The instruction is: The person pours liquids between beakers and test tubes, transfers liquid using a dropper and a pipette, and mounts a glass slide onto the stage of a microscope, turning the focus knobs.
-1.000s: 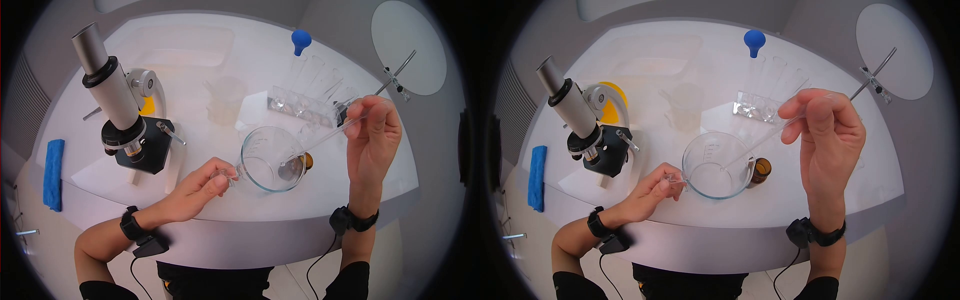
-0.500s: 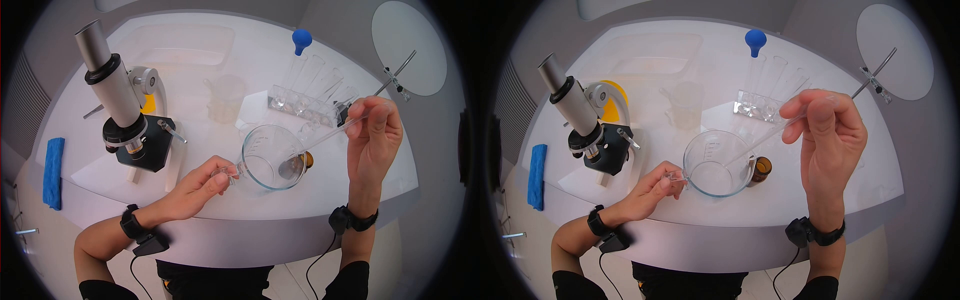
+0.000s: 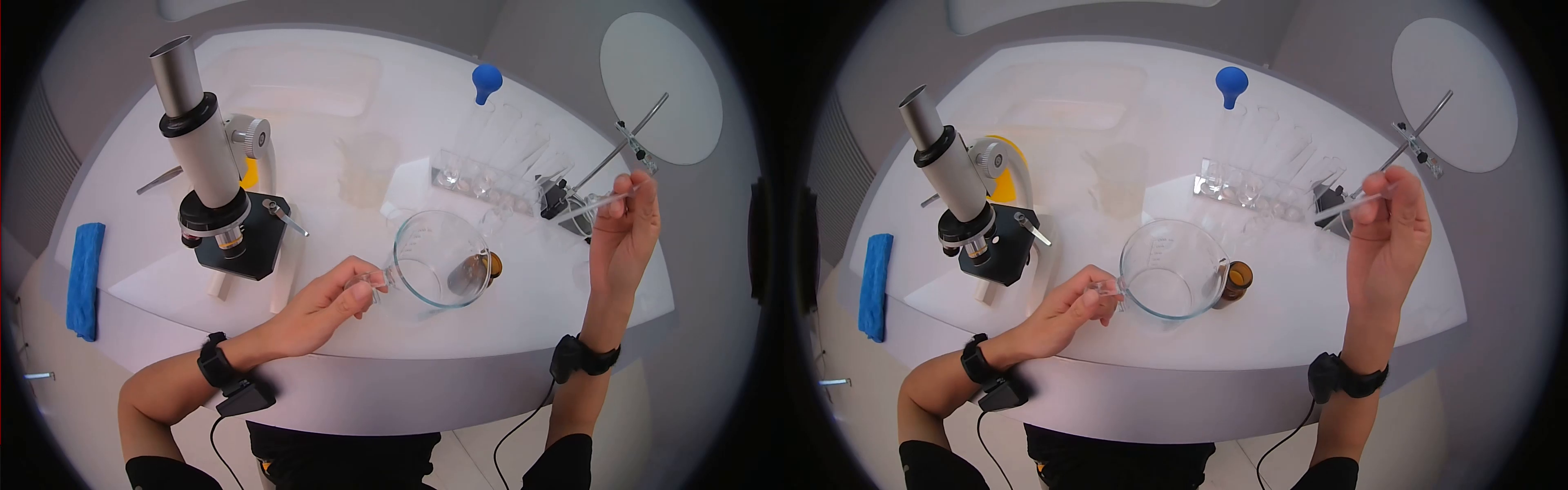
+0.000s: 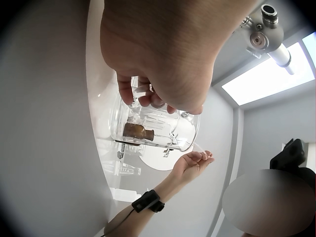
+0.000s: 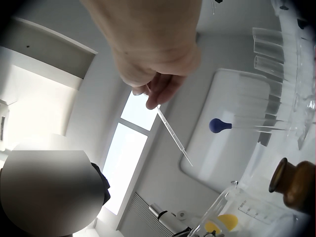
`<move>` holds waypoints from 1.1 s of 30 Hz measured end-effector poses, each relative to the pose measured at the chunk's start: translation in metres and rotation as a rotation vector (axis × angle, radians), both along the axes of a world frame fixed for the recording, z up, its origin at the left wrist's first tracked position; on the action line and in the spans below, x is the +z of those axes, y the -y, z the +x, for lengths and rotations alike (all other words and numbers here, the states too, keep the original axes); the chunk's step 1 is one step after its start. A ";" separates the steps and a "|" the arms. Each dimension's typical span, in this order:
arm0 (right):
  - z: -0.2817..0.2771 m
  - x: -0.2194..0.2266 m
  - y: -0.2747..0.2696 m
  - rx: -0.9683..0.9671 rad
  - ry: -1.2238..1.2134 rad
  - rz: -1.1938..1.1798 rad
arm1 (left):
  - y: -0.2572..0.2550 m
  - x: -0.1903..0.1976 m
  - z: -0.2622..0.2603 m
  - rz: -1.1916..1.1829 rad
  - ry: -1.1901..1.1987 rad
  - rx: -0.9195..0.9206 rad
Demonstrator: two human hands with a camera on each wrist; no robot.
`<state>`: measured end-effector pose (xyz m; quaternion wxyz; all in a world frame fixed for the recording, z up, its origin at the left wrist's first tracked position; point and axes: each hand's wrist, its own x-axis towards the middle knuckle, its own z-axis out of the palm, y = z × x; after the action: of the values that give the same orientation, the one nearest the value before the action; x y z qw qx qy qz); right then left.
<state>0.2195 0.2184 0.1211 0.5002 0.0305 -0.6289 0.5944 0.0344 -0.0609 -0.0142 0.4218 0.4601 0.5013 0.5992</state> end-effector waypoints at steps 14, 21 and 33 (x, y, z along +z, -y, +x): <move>0.020 -0.060 -0.019 -0.093 0.216 -0.091 | -0.004 -0.005 0.001 0.004 0.032 -0.001; 0.016 -0.066 -0.011 -0.043 0.309 0.006 | -0.005 -0.007 0.001 0.001 -0.026 0.047; 0.010 -0.073 -0.006 0.045 0.435 0.009 | -0.008 -0.003 0.005 0.035 0.022 0.050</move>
<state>0.2291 0.2247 0.0476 0.3393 -0.0821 -0.7239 0.5950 0.0395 -0.0526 -0.0176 0.4042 0.4480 0.4974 0.6232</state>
